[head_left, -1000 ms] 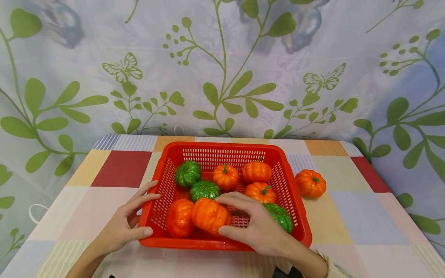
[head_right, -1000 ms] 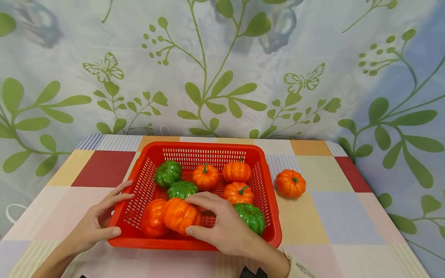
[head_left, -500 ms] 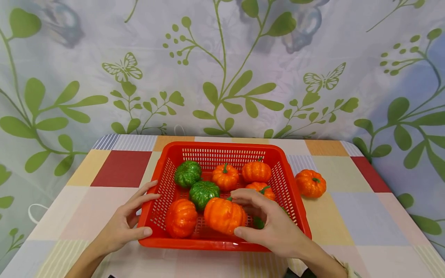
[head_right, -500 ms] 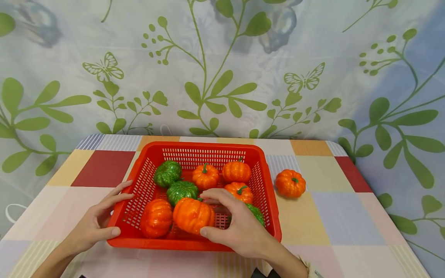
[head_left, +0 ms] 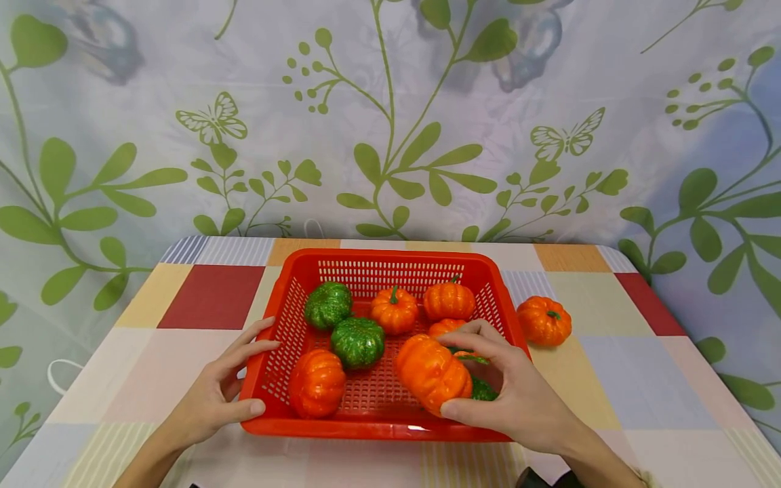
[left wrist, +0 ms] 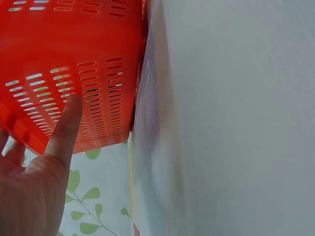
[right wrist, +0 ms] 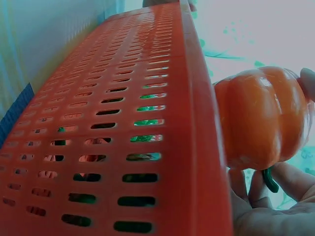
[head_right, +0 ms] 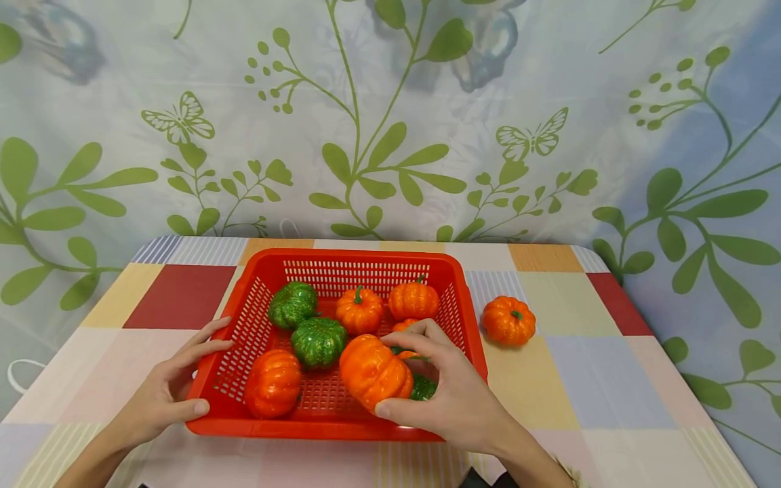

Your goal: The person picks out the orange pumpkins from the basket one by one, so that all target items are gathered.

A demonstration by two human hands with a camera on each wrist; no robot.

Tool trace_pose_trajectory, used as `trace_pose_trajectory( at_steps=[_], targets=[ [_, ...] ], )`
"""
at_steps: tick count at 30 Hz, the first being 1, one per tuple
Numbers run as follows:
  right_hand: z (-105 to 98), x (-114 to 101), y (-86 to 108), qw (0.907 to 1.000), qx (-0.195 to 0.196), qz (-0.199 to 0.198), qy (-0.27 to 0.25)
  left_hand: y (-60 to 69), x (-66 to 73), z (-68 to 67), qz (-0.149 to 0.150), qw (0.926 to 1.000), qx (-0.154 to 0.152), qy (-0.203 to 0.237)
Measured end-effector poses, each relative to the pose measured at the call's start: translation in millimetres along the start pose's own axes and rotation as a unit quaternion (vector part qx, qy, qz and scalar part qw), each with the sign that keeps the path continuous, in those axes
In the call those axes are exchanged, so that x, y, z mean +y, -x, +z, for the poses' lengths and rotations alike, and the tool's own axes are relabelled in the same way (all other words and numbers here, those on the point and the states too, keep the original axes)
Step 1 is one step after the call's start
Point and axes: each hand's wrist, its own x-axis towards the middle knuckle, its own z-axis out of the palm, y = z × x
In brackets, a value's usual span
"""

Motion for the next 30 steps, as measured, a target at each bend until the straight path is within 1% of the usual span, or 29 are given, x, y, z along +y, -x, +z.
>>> trace_pose_trajectory(
  at_steps=[7,10,13,17,20,23,25,27,30],
  targets=[
    [-6.3,-1.1,6.0,0.9997,0.001,-0.012,-0.023,-0.5,0.3,0.2,0.000,1.0000,0.001,-0.003],
    [-9.8,0.3,9.4,0.9991,-0.001,-0.012,-0.041,-0.9,0.4,0.2,-0.001,1.0000,0.000,-0.005],
    [-14.4,2.6,12.1,0.9975,-0.013,-0.031,-0.062,-1.0,0.1,0.3,0.001,1.0000,0.000,-0.005],
    [-19.1,6.8,16.9,0.9948,-0.027,-0.061,-0.077,-1.1,-0.3,0.2,0.002,1.0000,-0.002,-0.003],
    [-22.5,7.4,22.6,0.9957,-0.020,-0.058,-0.070,-1.3,-0.1,-0.3,0.002,1.0000,-0.003,0.001],
    [-27.2,5.3,27.9,0.9969,-0.008,-0.049,-0.060,-1.2,0.2,-1.0,0.009,0.9999,-0.004,0.009],
    [-30.7,3.6,31.2,0.9980,0.003,-0.037,-0.052,-1.0,0.2,-1.4,0.015,0.9997,-0.006,0.015],
    [-34.5,2.6,34.6,0.9988,0.016,-0.033,-0.032,-0.7,0.1,-1.4,0.019,0.9996,-0.006,0.021],
    [-41.4,2.1,41.6,0.9989,0.040,-0.021,0.010,0.4,-0.3,-0.5,0.015,0.9995,-0.006,0.027]
  ],
)
